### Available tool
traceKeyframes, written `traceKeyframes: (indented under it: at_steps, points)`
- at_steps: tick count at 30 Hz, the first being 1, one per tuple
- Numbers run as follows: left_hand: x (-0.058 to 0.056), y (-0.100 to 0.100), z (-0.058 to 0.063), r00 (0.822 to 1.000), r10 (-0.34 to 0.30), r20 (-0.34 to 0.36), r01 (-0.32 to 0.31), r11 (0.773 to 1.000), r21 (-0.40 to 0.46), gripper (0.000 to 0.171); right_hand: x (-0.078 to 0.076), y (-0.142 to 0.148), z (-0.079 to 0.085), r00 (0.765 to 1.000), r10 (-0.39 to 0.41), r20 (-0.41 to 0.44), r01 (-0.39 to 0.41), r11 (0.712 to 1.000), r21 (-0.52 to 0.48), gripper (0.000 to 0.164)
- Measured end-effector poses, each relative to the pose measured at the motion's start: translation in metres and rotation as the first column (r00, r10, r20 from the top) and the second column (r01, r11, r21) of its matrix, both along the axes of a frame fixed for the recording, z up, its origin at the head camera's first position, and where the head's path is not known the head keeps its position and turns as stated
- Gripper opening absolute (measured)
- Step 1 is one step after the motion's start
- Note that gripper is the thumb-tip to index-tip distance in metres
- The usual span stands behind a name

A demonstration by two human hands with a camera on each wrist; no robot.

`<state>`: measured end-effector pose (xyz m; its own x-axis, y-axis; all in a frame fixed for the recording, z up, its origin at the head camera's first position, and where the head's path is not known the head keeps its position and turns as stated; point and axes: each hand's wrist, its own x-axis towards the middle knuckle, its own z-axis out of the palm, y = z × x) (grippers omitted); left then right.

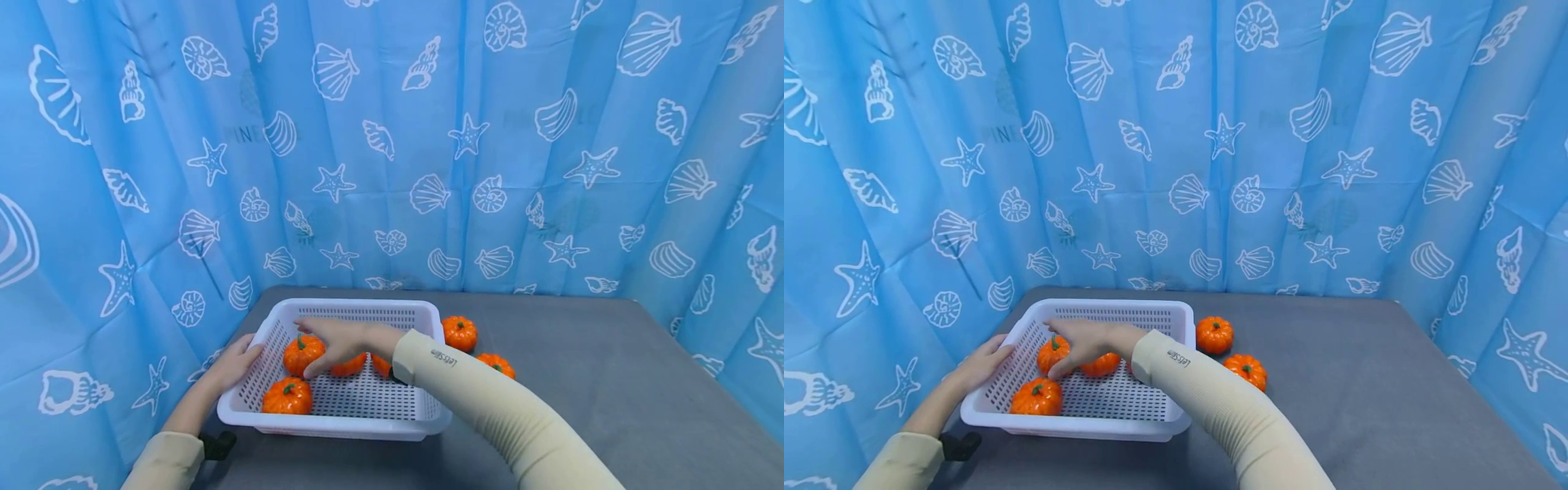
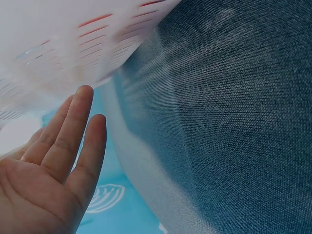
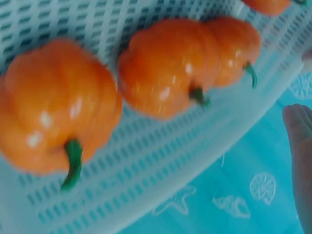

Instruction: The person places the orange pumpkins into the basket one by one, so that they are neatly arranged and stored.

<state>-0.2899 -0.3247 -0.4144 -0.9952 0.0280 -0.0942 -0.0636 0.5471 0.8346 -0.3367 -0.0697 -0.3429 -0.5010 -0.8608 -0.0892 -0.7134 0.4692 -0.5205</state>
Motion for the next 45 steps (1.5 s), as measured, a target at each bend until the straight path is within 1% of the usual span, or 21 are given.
traceKeyframes:
  at_steps: [6, 12, 15, 18, 22, 26, 29, 32, 36, 40, 45]
  points:
    - [0.001, -0.001, -0.001, 1.0, 0.002, 0.006, -0.002, 1.0, 0.011, 0.056, -0.013, 0.022, 0.018, 0.998, -0.037, -0.043, 0.035, 0.999, -0.039, 0.091]
    - [-0.001, 0.0, 0.0, 1.0, 0.003, 0.019, -0.004, 0.999, 0.033, 0.056, -0.028, 0.054, 0.032, 0.989, -0.118, -0.088, 0.111, 0.991, -0.074, 0.092]
    - [-0.001, 0.001, 0.0, 1.0, -0.005, 0.024, 0.004, 0.999, 0.04, 0.055, -0.037, 0.072, 0.036, 0.982, -0.167, -0.092, 0.158, 0.982, -0.102, 0.091]
    - [-0.001, 0.002, -0.001, 1.0, 0.001, 0.02, -0.002, 0.999, 0.037, 0.053, -0.048, 0.09, 0.039, 0.971, -0.217, -0.099, 0.204, 0.971, -0.127, 0.091]
    - [0.0, 0.002, 0.0, 1.0, 0.002, 0.021, -0.003, 0.999, 0.034, 0.052, -0.058, 0.113, 0.042, 0.955, -0.286, -0.083, 0.272, 0.951, -0.149, 0.091]
    - [0.002, 0.003, 0.0, 1.0, 0.005, 0.028, -0.006, 0.999, 0.038, 0.053, -0.064, 0.135, 0.04, 0.941, -0.334, -0.057, 0.322, 0.934, -0.157, 0.092]
    - [0.002, 0.003, 0.0, 1.0, 0.005, 0.03, -0.006, 0.999, 0.044, 0.054, -0.067, 0.149, 0.035, 0.931, -0.364, -0.029, 0.355, 0.92, -0.164, 0.093]
    - [0.003, 0.003, 0.0, 1.0, 0.004, 0.027, -0.005, 0.999, 0.048, 0.054, -0.069, 0.163, 0.029, 0.919, -0.394, -0.01, 0.387, 0.906, -0.175, 0.094]
    - [0.004, 0.004, 0.001, 1.0, 0.008, 0.024, -0.009, 0.999, 0.045, 0.055, -0.071, 0.181, 0.02, 0.894, -0.447, -0.006, 0.44, 0.882, -0.169, 0.094]
    - [0.005, 0.003, 0.002, 1.0, 0.007, 0.027, -0.008, 0.999, 0.037, 0.056, -0.074, 0.199, 0.01, 0.877, -0.481, 0.011, 0.477, 0.865, -0.157, 0.093]
    - [0.003, 0.003, 0.003, 1.0, 0.002, 0.023, -0.003, 0.999, 0.038, 0.055, -0.076, 0.222, 0.002, 0.867, -0.498, 0.022, 0.496, 0.856, -0.144, 0.095]
